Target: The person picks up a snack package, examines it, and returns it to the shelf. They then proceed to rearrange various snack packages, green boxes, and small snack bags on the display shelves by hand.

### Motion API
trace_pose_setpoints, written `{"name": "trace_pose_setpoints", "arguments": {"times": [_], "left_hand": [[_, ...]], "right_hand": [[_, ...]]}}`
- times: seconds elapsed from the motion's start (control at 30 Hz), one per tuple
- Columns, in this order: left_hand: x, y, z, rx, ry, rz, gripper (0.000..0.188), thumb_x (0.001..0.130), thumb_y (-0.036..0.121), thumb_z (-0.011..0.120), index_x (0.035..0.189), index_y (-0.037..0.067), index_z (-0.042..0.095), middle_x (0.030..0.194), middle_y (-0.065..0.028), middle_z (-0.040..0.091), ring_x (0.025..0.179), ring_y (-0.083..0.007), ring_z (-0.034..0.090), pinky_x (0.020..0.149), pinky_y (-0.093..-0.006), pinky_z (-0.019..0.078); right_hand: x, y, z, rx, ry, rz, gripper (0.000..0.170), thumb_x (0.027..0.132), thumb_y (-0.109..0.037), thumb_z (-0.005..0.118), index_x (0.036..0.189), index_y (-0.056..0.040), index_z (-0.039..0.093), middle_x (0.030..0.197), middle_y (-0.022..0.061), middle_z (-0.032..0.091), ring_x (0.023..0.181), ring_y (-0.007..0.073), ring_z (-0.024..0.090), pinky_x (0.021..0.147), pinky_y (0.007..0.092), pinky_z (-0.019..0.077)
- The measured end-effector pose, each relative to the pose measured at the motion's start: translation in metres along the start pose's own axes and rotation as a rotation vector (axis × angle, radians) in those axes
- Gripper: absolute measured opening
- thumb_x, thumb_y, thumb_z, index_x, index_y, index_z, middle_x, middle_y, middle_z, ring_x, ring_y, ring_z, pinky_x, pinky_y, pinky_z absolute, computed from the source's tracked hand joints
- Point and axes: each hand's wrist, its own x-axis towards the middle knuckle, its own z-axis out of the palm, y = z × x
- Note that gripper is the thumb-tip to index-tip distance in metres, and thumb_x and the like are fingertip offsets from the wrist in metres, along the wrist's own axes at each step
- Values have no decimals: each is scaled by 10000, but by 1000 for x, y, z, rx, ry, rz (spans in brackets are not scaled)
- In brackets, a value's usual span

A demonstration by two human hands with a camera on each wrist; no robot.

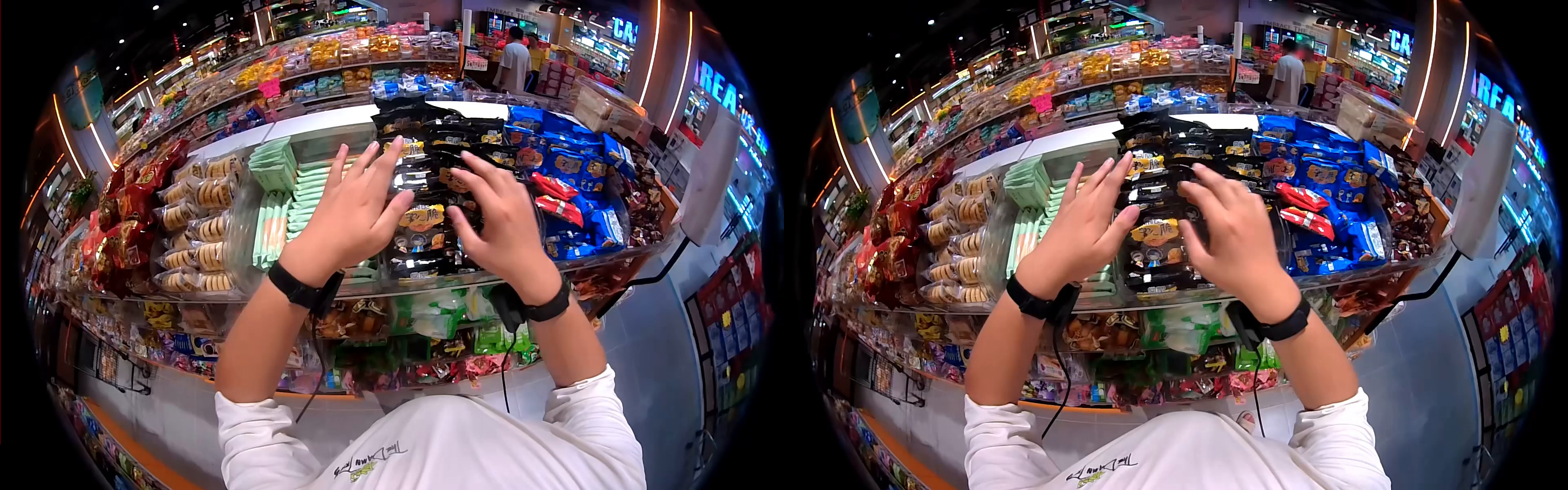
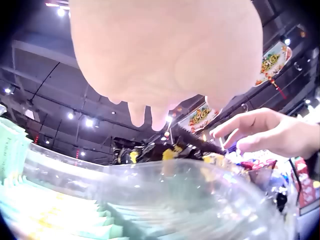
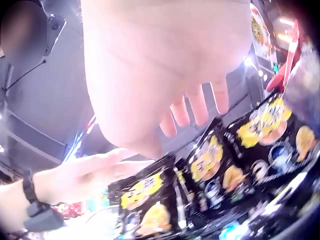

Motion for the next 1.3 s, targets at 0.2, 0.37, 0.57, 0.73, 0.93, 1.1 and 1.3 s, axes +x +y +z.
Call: {"name": "trace_pose_setpoints", "arguments": {"times": [0.2,0.37,0.57,0.73,0.93,1.1,1.3], "left_hand": [[25,38,3,240,-104,204,610,1032,332,626,1565,68,490,1637,-160,474,1562,-353,383,1323,-561,149],[61,47,38,385,-174,111,664,995,384,677,1564,90,505,1613,-155,505,1546,-326,412,1323,-558,169],[91,54,48,406,-85,134,458,909,421,787,1267,142,724,1412,-116,630,1442,-292,511,1305,-530,231],[100,59,45,459,-86,146,377,830,472,853,1011,147,795,1140,-25,656,1170,-243,606,1103,-451,408],[97,66,55,598,-23,-16,401,822,492,847,946,116,784,1036,-58,668,1081,-254,622,1051,-441,421],[95,68,69,643,-14,15,416,810,490,849,904,95,758,938,-64,679,1031,-269,646,1034,-443,425],[86,62,45,463,-59,47,459,813,413,861,1139,122,718,1066,-72,666,1109,-279,639,1126,-473,382]], "right_hand": [[-11,55,-33,-288,-156,50,356,837,-139,797,1182,-89,727,1081,62,679,1043,287,632,893,441,480],[-12,70,-24,-380,-144,-16,202,816,-149,777,1013,-115,749,943,32,686,980,257,638,814,405,491],[-15,81,-21,-334,-80,-54,162,757,-181,804,883,-118,723,921,40,663,989,251,619,819,396,448],[-15,83,-15,-307,-63,-49,199,733,-174,810,882,-102,699,940,48,656,983,251,612,811,396,436],[-14,86,-10,-338,-50,-46,184,746,-161,786,897,-105,699,940,48,652,975,248,609,804,394,432],[-16,79,-11,-337,-73,-31,224,786,-218,824,944,-99,718,987,54,666,1011,249,608,887,401,433],[-13,87,-24,-472,-204,-165,523,714,-204,887,1194,-122,697,1106,30,659,1212,248,560,1127,443,332]]}}
